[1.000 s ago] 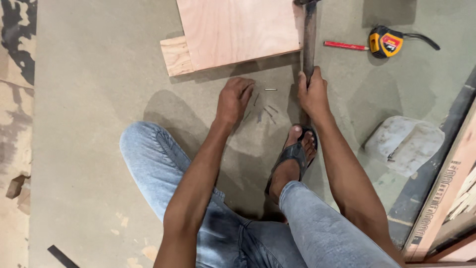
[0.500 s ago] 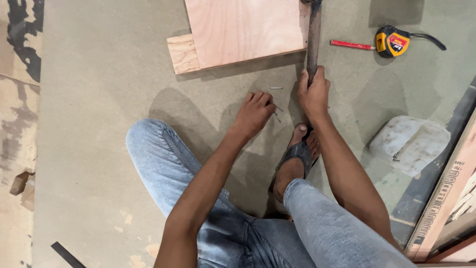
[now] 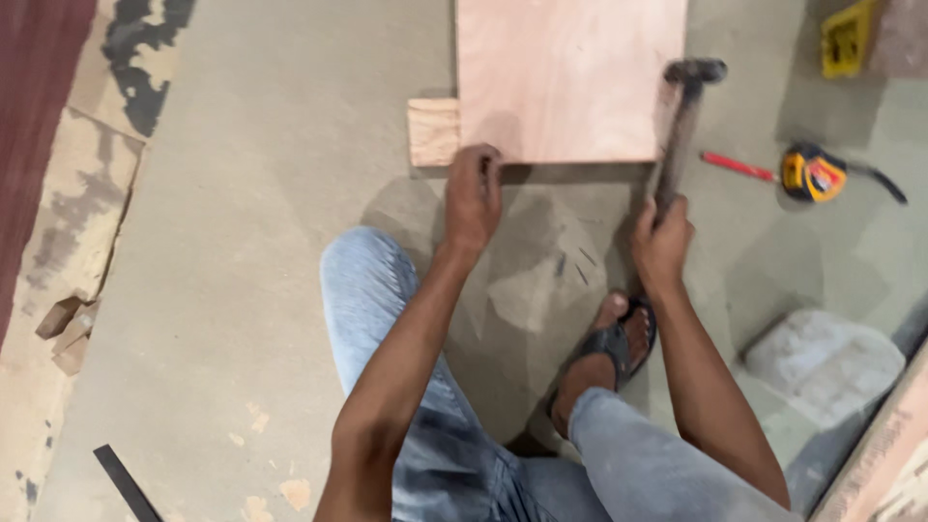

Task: The person hammers nails into a rectangular wooden board to attach a smaller wooden block to its edge. The person repeatedly picks up nails from the floor and hammers them into the wood using a hammer.

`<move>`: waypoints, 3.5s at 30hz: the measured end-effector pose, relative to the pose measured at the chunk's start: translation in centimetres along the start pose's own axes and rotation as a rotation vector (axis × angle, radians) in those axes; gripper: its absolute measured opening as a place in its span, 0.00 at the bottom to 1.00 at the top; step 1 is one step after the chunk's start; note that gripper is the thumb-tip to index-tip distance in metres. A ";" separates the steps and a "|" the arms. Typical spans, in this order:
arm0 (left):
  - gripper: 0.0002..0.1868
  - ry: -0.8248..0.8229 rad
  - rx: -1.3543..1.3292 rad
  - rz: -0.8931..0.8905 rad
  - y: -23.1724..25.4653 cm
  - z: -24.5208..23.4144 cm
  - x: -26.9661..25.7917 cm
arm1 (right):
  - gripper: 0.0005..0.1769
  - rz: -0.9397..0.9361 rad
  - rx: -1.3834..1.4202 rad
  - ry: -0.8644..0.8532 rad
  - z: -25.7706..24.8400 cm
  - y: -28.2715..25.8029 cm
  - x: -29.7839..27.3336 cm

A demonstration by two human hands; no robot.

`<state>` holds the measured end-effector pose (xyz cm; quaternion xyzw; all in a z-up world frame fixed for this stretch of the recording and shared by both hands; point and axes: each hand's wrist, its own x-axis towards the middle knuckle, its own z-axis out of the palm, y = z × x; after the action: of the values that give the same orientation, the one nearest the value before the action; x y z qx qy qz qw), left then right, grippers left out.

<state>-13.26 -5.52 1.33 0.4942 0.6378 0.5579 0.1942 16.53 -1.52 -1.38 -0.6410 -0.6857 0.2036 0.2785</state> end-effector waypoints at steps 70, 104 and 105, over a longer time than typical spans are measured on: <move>0.49 -0.432 0.715 0.137 0.5 0.3 -1.3 | 0.13 -0.451 0.065 -0.210 -7.3 -20.4 1.0; 0.39 -0.460 0.760 0.155 -1.5 1.5 -2.1 | 0.12 -0.288 -0.198 -0.550 -0.6 -18.1 1.0; 0.41 -0.462 0.767 0.152 -1.5 1.6 -1.4 | 0.11 -0.290 -0.107 -0.496 -0.9 -18.2 1.3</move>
<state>-12.01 -5.73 -0.92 0.6875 0.7001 0.1692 0.0927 3.15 -2.01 10.99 -0.4807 -0.8272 0.2754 0.0943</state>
